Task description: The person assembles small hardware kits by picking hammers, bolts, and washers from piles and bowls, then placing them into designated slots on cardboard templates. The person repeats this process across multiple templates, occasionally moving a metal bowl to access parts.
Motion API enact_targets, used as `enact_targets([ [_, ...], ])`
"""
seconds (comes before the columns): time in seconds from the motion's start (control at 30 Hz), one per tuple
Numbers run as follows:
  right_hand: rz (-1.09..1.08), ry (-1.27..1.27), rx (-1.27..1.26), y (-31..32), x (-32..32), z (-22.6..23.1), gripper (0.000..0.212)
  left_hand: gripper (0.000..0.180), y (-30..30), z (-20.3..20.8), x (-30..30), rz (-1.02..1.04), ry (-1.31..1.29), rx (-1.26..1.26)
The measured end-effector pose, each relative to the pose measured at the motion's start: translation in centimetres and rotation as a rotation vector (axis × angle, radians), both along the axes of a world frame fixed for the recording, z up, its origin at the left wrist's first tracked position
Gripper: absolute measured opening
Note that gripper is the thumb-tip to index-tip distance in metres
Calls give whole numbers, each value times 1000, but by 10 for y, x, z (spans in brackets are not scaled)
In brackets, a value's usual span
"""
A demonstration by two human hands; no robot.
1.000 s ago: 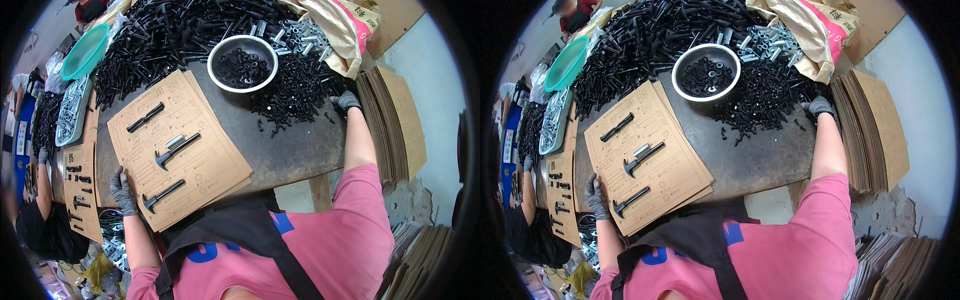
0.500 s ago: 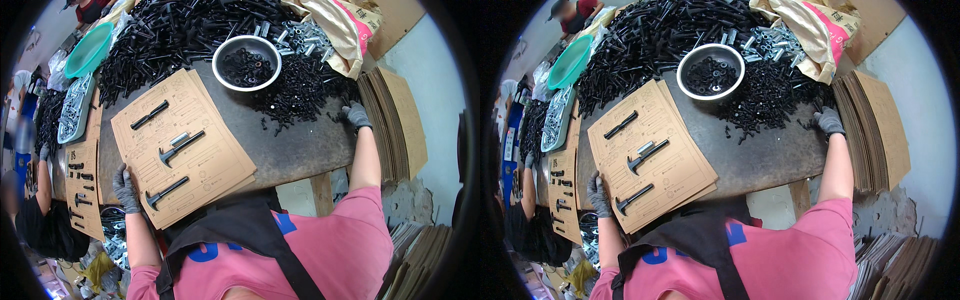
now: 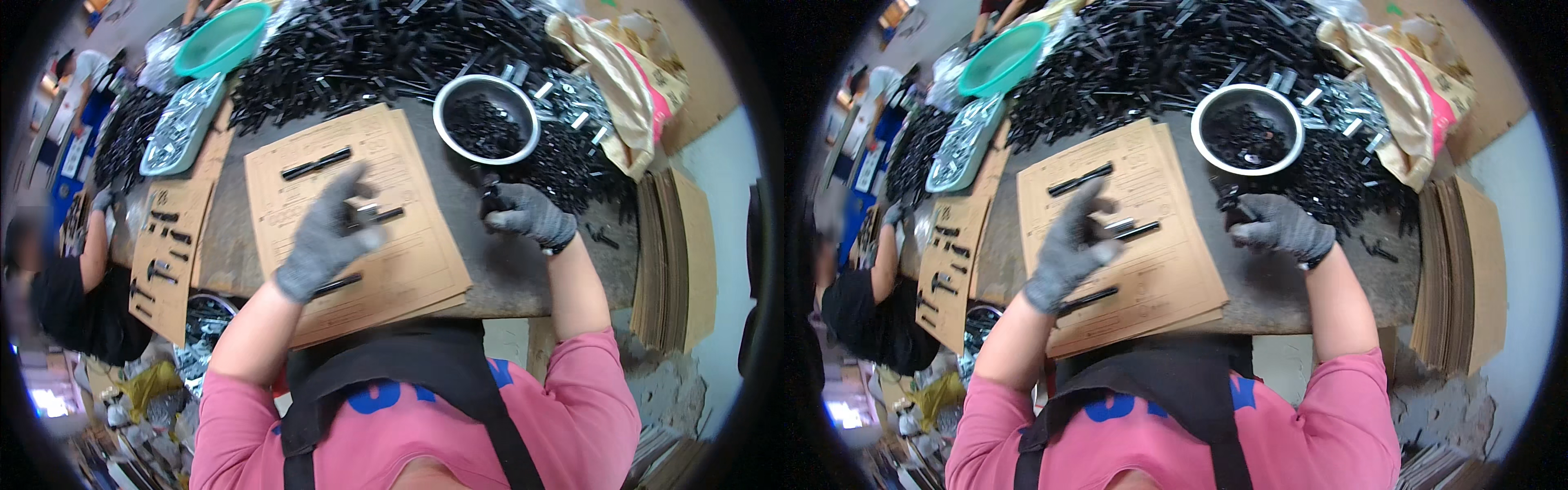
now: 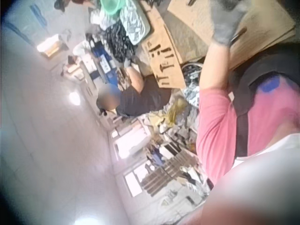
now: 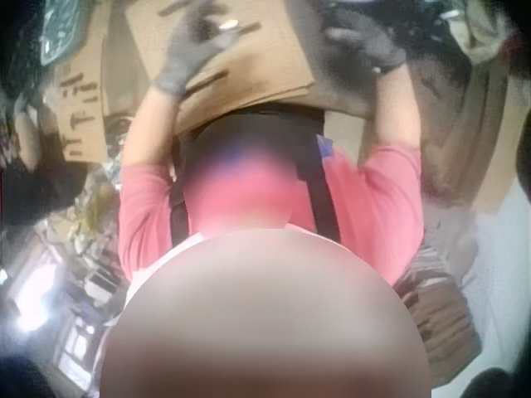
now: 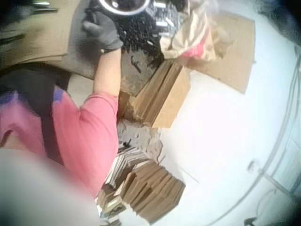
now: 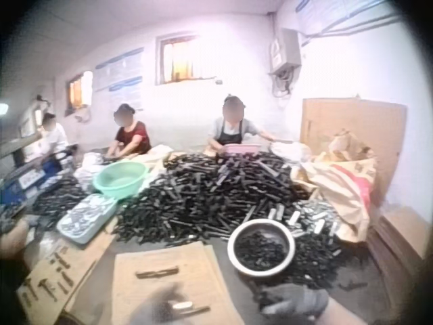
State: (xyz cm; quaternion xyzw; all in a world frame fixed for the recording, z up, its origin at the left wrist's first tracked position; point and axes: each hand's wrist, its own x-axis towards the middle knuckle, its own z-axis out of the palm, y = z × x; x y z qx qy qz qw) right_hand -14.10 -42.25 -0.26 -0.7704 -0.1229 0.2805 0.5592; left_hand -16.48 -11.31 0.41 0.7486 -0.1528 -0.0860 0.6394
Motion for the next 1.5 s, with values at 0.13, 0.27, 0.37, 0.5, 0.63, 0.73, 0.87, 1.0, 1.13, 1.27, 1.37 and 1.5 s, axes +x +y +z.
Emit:
enact_targets([
  [0.13, 208, -147, -93, 65, 19, -9, 32, 74, -30, 10, 19, -94, -132, 208],
  [0.27, 182, -130, 75, 89, 36, -13, 47, 34, -18, 2, 45, -23, -34, 202],
  [0.37, -148, -2, 131, 102, 52, -22, 33, 24, -3, -11, 69, 66, 203, 63],
  [0.5, -236, -285, -71, 111, 67, -39, 26, 26, -3, -38, 92, 136, 274, 51],
  [0.63, -445, -428, -170, 109, 76, -55, 24, 24, -3, -58, 108, 205, 270, 30],
  [0.73, -538, -460, -237, 97, 80, -58, 30, 22, 1, -65, 112, 190, 143, 201],
  [0.87, -286, -469, -287, 88, 72, -56, 30, 22, 6, -64, 114, -2, -280, 756],
  [1.0, -190, -436, -296, 89, 68, -52, 30, 20, 6, -61, 113, -164, -478, 1168],
  [1.13, -282, -483, -215, 100, 65, -47, 29, 21, 6, -59, 115, -207, -512, 1175],
  [1.27, 13, -913, -675, 125, 60, -44, 17, 21, 8, -60, 121, -58, -295, 956],
  [1.37, 159, -791, -804, 147, 60, -50, 22, 23, 8, -65, 120, -13, -276, 989],
  [1.5, 21, -877, -521, 132, 54, -56, 25, 28, 11, -69, 111, -11, -430, 938],
])
